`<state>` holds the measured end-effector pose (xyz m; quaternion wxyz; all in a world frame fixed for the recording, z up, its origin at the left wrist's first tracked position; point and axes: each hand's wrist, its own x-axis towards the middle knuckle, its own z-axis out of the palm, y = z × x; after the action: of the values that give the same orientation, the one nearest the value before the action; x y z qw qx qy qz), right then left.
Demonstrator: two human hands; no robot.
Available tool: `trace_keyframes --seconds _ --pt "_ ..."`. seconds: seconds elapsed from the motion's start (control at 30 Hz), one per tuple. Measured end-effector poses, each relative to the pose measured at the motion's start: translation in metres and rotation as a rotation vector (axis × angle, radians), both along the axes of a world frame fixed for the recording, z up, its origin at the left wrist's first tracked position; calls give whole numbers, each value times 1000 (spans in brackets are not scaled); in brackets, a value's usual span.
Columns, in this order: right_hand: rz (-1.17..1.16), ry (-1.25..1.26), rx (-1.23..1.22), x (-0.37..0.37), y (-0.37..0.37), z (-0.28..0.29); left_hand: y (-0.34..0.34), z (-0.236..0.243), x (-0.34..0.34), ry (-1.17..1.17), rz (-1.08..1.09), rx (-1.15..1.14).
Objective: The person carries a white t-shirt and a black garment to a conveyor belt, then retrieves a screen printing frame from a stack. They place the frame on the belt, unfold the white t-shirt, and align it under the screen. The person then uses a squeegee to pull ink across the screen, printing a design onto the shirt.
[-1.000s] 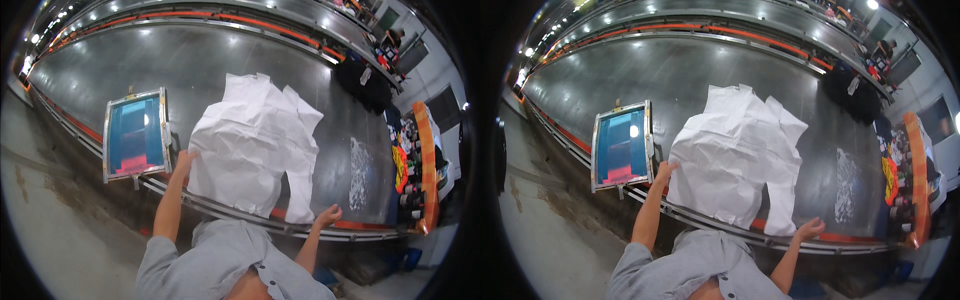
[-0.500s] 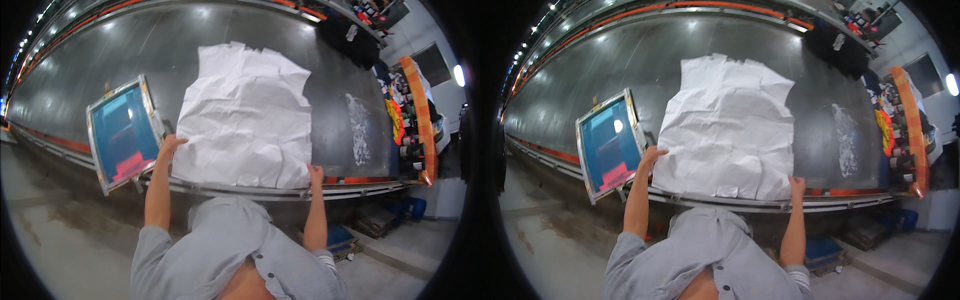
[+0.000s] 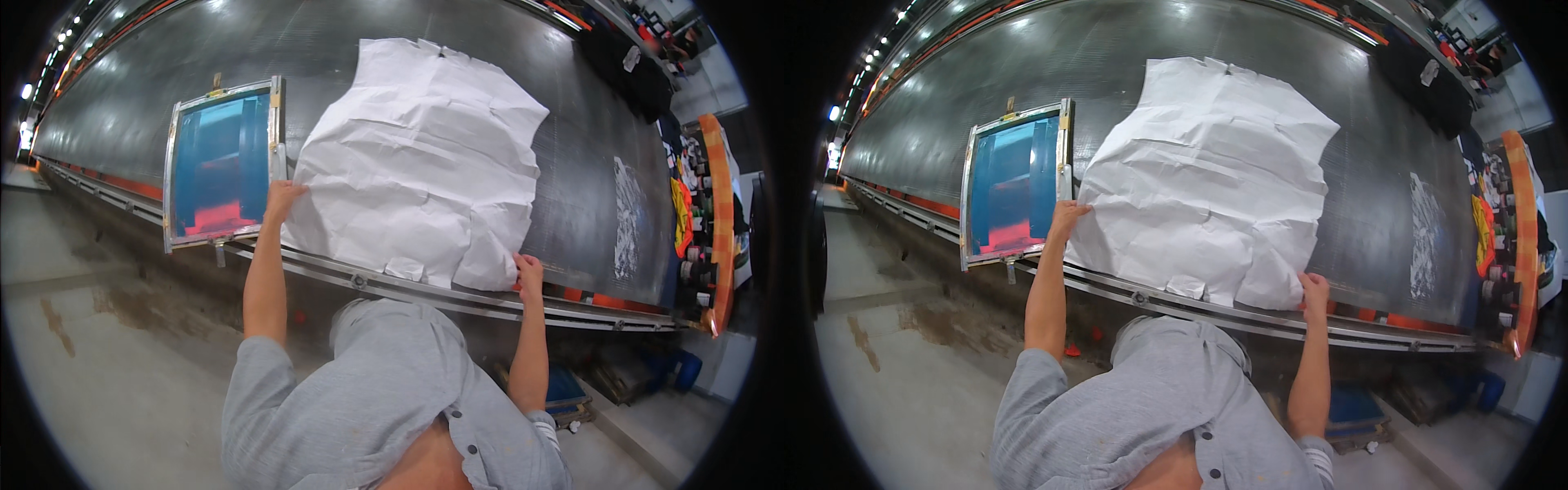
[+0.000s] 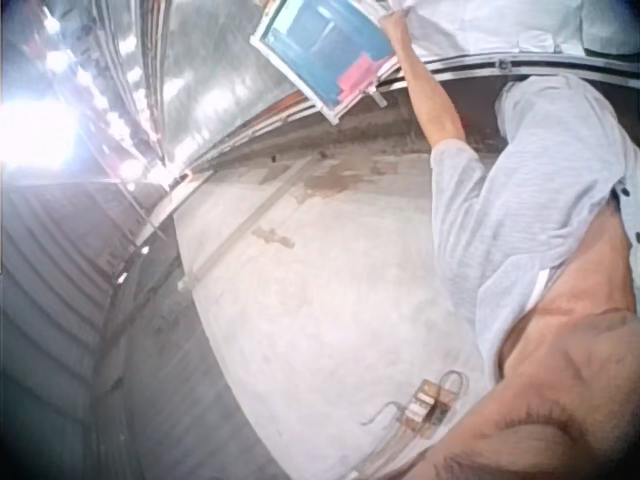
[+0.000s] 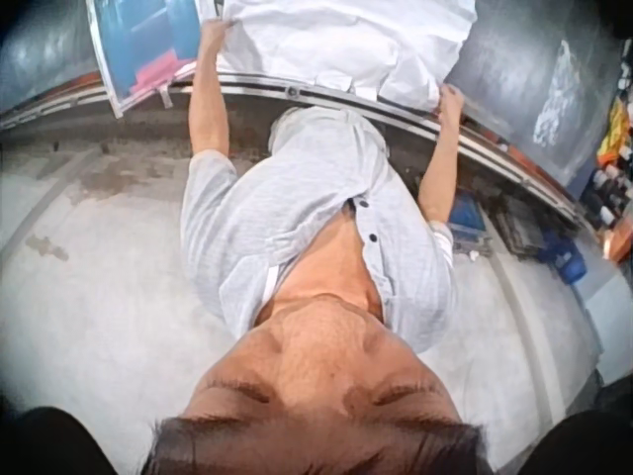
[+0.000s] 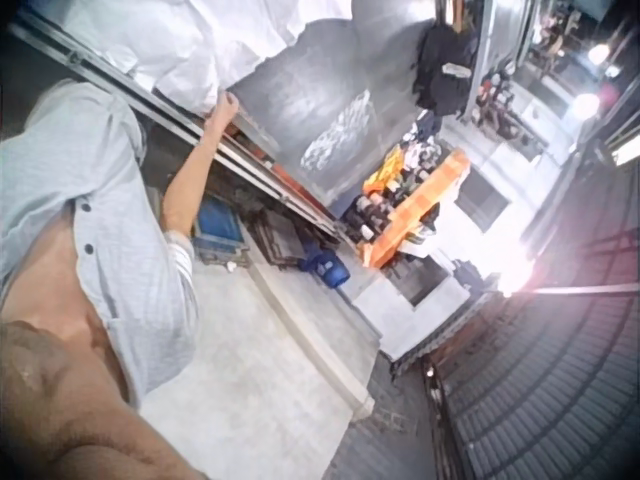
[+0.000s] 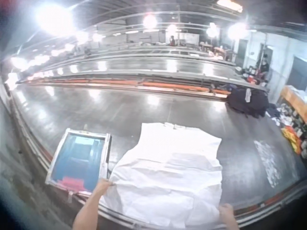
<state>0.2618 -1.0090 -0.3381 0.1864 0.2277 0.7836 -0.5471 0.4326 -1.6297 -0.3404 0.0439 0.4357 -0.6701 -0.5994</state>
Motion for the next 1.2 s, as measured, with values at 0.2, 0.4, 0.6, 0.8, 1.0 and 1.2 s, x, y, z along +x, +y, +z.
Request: trace_keyframes --seconds 0.2,0.4,0.6,0.8,1.0,1.2 --pt "133 -310 -327 2 -12 16 21 37 7 -82 -119 239" --pt "228 -469 -527 4 -20 40 33 53 11 88 -199 479" --pt "148 -135 -247 15 -27 18 54 60 9 452 -26 669" --pt "117 845 1292 29 -39 53 34 48 29 193 -206 500" --pt "772 1002 146 99 -153 106 44 56 18 -93 -391 103" --pt "1156 637 222 119 -201 50 107 69 27 -59 -371 -1123"
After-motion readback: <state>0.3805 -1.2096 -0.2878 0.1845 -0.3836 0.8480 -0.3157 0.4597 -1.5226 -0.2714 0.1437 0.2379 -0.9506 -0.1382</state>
